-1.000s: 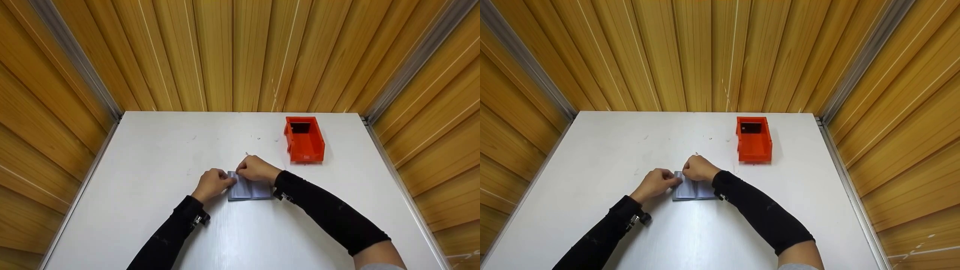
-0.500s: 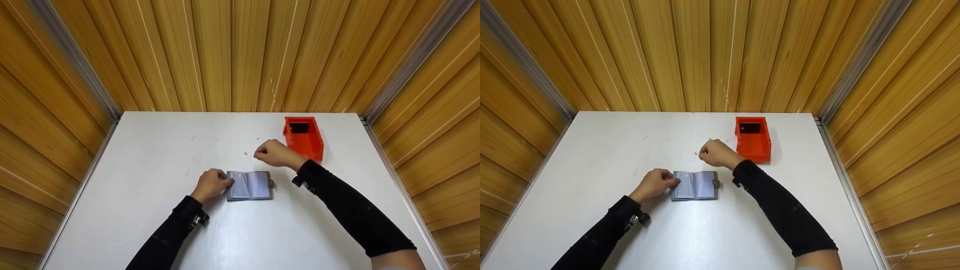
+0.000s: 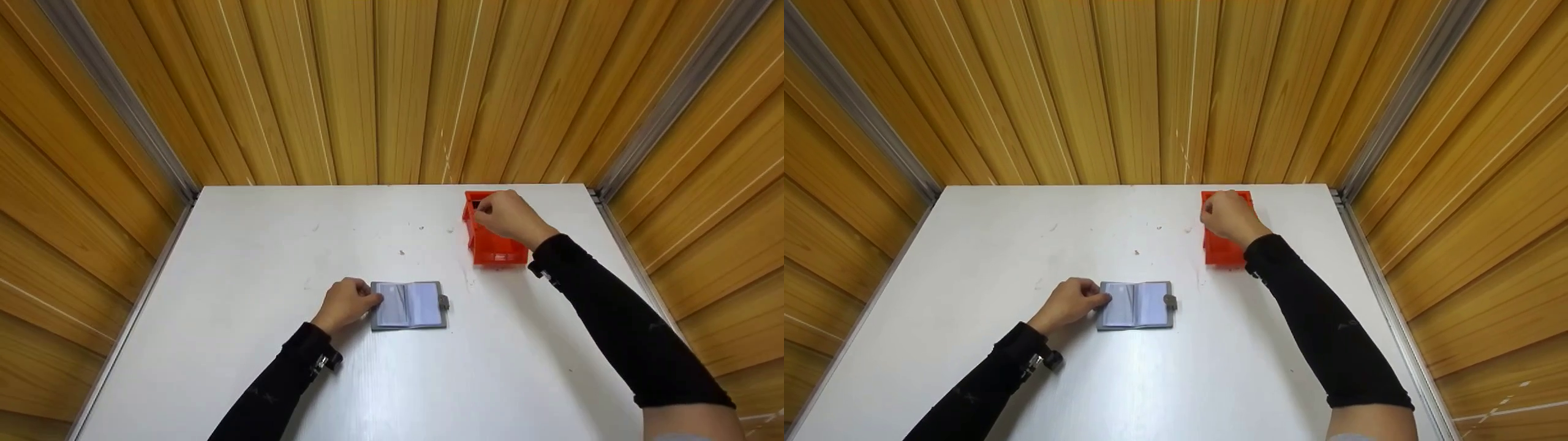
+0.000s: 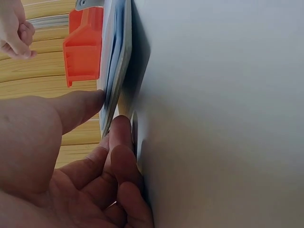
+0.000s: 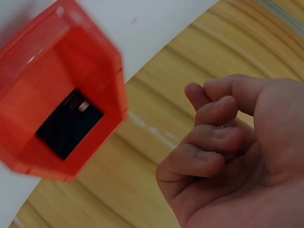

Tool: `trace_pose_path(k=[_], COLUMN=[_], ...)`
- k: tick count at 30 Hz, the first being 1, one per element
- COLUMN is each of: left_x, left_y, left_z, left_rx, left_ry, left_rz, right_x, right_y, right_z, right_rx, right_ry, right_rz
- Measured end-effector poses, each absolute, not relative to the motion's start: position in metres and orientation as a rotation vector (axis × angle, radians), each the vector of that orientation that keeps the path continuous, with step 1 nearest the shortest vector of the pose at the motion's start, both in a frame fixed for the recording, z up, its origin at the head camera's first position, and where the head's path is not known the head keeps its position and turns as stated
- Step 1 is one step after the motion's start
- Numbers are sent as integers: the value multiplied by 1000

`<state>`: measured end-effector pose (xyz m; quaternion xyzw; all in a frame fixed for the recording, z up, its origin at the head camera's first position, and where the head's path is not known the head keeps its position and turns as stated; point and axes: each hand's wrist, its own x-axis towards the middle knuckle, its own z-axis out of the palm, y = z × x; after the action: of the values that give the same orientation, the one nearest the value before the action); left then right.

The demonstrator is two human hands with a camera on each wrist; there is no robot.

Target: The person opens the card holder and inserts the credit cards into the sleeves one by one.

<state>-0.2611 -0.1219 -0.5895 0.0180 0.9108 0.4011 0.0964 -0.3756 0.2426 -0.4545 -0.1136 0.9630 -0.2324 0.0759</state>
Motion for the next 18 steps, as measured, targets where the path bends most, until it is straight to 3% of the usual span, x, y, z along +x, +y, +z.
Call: trace_pose_path(k=[8, 18], left_x=[-260, -258], left_y=[-124, -125], left_z=[-589, -585], left_rx=[56, 64], left_ry=[2704, 2700], left_rz=[1176, 1196], right_x=[-396, -421], right_y=[271, 292], right_z=[-454, -469], right_rx=[-195, -235], right_ry=[2952, 3115], right_rz=[-598, -358])
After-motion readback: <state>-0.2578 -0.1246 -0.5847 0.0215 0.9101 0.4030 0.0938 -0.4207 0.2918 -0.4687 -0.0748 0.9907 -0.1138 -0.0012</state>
